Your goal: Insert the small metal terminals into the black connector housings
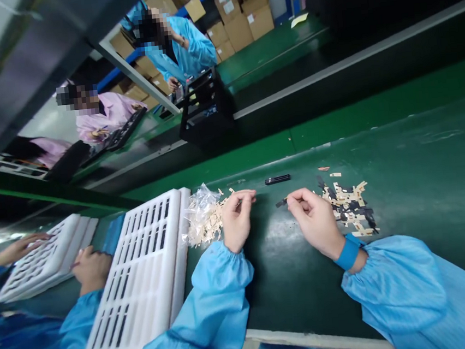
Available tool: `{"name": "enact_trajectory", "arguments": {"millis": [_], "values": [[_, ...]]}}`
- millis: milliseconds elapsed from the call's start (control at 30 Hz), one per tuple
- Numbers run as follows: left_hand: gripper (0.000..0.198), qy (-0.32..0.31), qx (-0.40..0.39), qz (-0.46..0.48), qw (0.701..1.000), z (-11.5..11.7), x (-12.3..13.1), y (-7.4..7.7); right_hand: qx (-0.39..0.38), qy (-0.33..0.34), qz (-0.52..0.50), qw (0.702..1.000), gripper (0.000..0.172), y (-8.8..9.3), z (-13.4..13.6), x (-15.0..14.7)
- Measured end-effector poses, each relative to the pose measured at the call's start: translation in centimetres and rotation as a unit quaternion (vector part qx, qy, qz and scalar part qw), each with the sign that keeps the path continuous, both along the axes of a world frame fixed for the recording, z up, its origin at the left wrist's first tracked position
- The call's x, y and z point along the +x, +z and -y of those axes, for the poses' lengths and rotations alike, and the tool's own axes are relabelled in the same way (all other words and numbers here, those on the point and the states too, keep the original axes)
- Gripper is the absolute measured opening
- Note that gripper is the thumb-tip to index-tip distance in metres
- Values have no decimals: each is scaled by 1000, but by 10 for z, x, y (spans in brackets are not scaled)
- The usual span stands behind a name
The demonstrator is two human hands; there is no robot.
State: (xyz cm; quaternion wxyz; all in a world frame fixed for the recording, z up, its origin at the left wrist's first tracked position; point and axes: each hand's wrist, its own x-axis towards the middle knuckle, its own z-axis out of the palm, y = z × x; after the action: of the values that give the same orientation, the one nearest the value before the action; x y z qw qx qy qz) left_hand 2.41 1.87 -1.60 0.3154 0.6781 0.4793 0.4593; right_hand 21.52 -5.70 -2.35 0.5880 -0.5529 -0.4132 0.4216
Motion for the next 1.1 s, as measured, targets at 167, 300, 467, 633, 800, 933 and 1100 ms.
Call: {"name": "enact_trajectory", "arguments": {"millis": [167,300,467,633,800,933,1100], "values": [[23,-69,121,-182,973,-19,30,-8,15,-4,43,999,30,0,2,2],[8,-63,148,-251,954,-37,32,-18,7,-7,66,998,28,-1,0,3],[12,-52,91,-178,978,-34,27,-16,5,-1,64,998,25,-1,0,4],[25,-23,-120,69,990,-7,28,-11,-2,-5,60,998,22,-1,2,3],[43,-83,-291,175,937,24,21,-7,-14,-2,114,993,22,-6,4,4],[39,-119,-349,137,920,31,13,-3,-32,14,157,987,20,-3,5,6],[27,-154,-346,124,917,33,13,-1,-55,25,156,986,19,4,5,6]]}}
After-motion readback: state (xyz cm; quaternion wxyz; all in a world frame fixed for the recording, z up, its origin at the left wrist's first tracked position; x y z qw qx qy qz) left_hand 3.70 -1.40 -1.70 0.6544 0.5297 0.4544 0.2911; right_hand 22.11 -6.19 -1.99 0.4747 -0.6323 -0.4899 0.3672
